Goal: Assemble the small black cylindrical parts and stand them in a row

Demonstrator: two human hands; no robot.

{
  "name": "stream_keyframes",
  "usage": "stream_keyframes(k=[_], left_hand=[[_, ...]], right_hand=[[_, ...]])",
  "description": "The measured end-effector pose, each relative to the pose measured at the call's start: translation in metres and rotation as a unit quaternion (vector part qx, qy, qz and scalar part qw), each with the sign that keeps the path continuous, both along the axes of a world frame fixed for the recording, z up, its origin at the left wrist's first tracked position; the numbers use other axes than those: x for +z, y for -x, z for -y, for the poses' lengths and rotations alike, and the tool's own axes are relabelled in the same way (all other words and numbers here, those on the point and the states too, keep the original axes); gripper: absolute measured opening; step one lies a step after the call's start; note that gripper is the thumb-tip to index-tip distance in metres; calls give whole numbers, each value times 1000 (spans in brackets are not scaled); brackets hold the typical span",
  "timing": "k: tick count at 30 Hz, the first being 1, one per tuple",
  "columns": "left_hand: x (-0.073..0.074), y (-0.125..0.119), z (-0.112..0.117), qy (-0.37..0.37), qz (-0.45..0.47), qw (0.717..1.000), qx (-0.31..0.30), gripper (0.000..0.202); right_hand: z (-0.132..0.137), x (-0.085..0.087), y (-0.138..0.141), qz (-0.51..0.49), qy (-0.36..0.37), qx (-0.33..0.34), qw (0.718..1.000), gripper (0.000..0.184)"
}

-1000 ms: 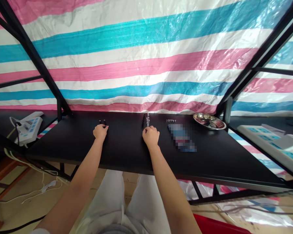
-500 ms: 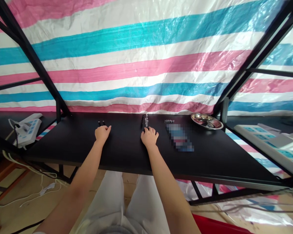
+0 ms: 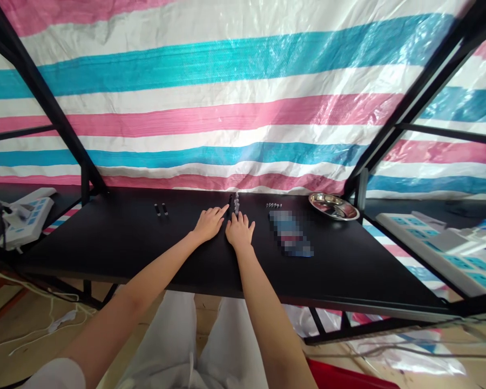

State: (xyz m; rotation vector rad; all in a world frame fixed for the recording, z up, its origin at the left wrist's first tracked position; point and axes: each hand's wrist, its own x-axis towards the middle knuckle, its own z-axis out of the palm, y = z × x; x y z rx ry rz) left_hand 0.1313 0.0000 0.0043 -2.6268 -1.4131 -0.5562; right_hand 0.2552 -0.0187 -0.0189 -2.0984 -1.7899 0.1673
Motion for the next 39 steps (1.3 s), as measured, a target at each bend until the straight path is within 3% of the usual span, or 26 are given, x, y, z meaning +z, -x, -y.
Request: stream_keyframes(k=[6, 11, 15, 20, 26, 32, 39], left_hand=[[-3, -15, -22, -5, 7, 1000, 18, 42], [-4, -12, -26, -34, 53, 998, 22, 26], [-7, -3, -26, -18, 157, 985, 71, 17], [-10, 14, -25, 1, 315, 943, 104, 14], [-9, 40, -7, 13, 371, 922, 109, 12], [-6, 70, 8, 32, 425, 895, 127, 16], [-6, 71, 10, 13, 455, 882, 117, 17]], right_hand=[[-3, 2, 0, 6, 5, 1, 1000, 48], [-6, 1, -1, 13, 1, 7, 1000, 48], [-8, -1, -2, 11, -7, 6, 1000, 47], [-7, -3, -2, -5, -23, 12, 1000, 44], [4, 1, 0, -20, -78, 56, 995, 35], [9, 11, 8, -117, -197, 192, 954, 22], [15, 15, 17, -270, -257, 170, 912, 20]])
